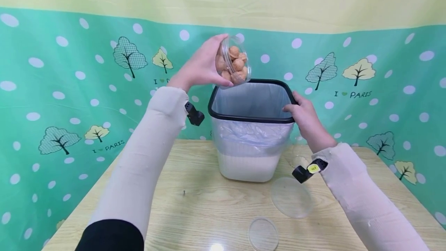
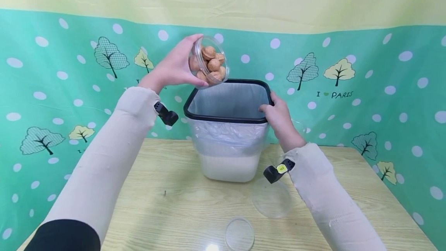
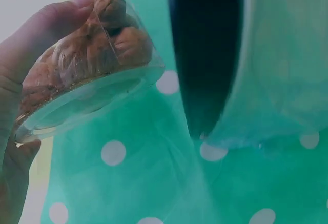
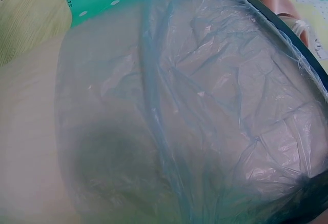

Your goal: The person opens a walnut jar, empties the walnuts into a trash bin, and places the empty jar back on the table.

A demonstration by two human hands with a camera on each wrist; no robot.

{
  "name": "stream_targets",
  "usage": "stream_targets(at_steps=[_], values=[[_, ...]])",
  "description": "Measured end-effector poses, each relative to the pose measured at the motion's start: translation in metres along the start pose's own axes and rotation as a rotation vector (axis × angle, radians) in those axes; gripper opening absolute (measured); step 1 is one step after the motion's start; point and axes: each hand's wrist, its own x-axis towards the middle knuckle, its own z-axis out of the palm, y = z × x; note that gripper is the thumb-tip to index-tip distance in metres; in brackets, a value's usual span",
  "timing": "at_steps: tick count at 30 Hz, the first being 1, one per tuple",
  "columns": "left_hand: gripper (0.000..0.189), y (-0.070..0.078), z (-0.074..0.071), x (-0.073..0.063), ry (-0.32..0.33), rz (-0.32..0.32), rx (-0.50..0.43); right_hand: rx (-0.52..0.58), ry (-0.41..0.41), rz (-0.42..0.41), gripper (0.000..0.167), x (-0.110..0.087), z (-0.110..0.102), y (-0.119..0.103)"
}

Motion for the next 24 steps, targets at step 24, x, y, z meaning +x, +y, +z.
stream_targets(at_steps=[24], values=[[0.12, -0.0043, -0.011, 0.0015, -0.131, 0.035, 0.215, -0.036, 0.014, -0.014, 0.072, -0.0017, -0.0006, -0.0008]])
